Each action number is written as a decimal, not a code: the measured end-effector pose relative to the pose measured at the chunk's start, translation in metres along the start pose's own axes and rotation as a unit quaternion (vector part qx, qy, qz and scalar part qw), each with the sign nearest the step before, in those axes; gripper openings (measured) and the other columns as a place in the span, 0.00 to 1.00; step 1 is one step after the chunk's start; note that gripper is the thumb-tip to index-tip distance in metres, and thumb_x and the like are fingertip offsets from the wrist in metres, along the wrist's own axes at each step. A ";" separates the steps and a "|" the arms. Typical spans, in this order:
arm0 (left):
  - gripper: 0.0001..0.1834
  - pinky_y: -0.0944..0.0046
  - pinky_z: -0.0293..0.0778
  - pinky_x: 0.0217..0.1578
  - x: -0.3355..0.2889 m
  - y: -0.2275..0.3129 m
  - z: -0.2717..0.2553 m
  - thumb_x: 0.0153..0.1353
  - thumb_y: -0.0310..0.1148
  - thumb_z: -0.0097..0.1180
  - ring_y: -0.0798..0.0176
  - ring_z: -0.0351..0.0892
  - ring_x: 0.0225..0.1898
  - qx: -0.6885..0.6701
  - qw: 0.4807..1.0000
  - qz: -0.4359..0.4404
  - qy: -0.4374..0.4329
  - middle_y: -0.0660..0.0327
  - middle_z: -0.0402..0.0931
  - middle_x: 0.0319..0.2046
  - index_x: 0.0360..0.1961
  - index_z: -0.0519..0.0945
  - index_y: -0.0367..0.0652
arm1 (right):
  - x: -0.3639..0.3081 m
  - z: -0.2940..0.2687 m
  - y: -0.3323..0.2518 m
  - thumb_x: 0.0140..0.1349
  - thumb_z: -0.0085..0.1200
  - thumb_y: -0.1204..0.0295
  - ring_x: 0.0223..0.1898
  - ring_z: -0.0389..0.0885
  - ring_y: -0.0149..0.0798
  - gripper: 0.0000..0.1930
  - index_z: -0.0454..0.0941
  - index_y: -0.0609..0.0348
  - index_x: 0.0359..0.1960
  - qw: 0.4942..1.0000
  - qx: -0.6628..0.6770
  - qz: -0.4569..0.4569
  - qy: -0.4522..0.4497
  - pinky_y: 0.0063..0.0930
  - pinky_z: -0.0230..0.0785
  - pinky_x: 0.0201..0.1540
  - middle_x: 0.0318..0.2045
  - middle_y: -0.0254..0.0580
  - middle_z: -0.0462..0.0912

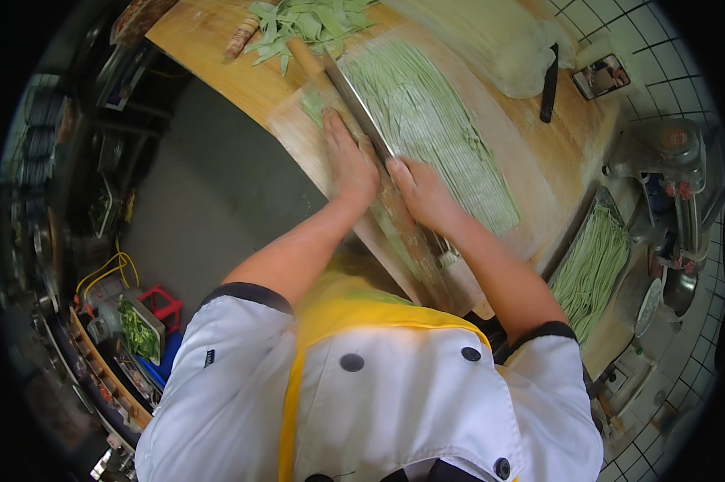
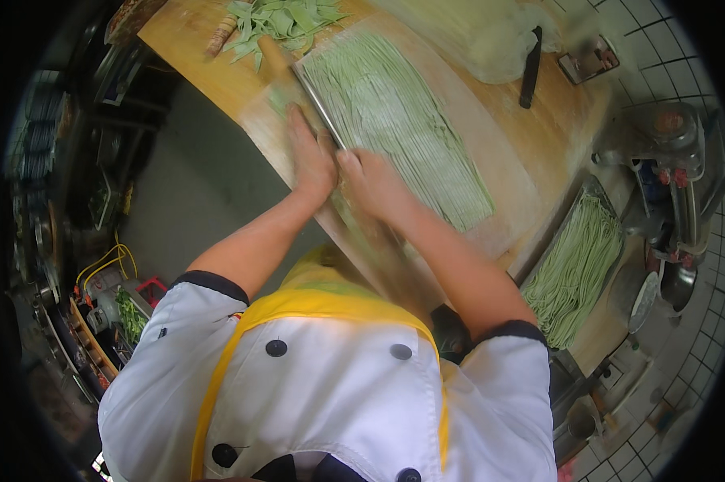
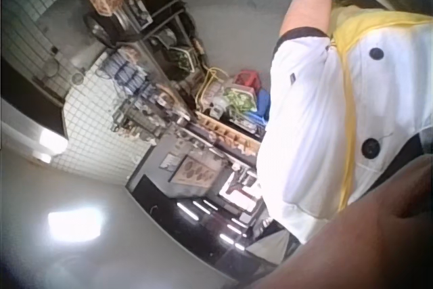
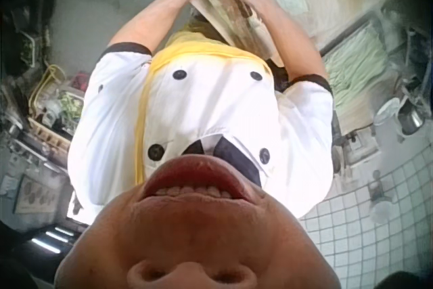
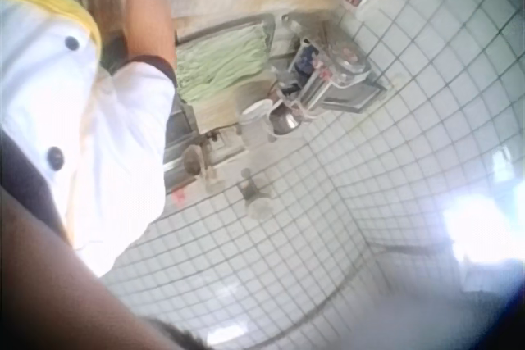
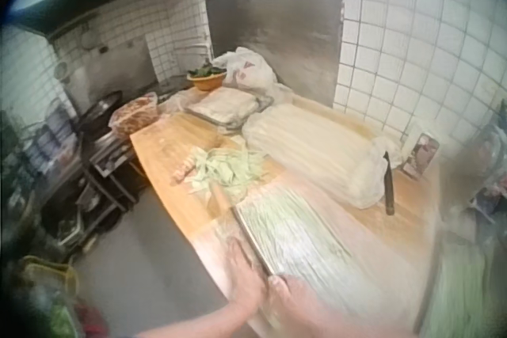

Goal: The person folds a sheet of green dough on a wooden board, then uses a large knife to cut it into thin strips. The cut noodles are gathered and placed into a metal tray.

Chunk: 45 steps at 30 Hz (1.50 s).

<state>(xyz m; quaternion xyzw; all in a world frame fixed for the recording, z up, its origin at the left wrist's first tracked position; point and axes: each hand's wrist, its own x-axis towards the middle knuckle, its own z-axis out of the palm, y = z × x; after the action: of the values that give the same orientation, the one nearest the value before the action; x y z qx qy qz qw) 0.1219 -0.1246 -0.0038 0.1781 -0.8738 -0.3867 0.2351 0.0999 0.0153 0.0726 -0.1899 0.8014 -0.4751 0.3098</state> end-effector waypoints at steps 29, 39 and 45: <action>0.33 0.50 0.38 0.66 0.002 -0.019 -0.003 0.62 0.40 0.40 0.43 0.46 0.67 0.012 0.999 0.035 -0.025 0.39 0.50 0.64 0.65 0.52 0.36 | -0.251 -0.020 0.063 0.62 0.48 0.64 0.37 0.78 0.57 0.21 0.70 0.66 0.52 0.990 0.076 0.114 -0.021 0.37 0.68 0.42 0.32 0.63 0.77; 0.31 0.50 0.36 0.66 -0.001 -0.011 -0.006 0.63 0.38 0.39 0.43 0.43 0.67 0.051 0.998 0.013 -0.040 0.40 0.47 0.65 0.66 0.52 0.42 | -0.220 -0.018 0.077 0.64 0.45 0.65 0.45 0.75 0.58 0.21 0.68 0.64 0.55 0.993 0.073 0.080 -0.040 0.38 0.66 0.49 0.41 0.63 0.77; 0.35 0.52 0.35 0.67 -0.002 -0.008 -0.006 0.61 0.33 0.41 0.42 0.39 0.68 0.052 0.998 0.016 -0.019 0.37 0.41 0.66 0.64 0.45 0.27 | -0.179 -0.009 0.067 0.64 0.42 0.62 0.48 0.75 0.58 0.22 0.69 0.62 0.55 0.991 0.067 0.108 -0.040 0.39 0.65 0.52 0.44 0.63 0.76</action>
<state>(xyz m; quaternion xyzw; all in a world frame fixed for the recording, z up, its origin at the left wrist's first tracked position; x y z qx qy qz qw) 0.1284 -0.1325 -0.0072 0.1690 -0.8996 -0.3404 0.2150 0.2249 0.1606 0.0736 -0.1001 0.7705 -0.4836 0.4030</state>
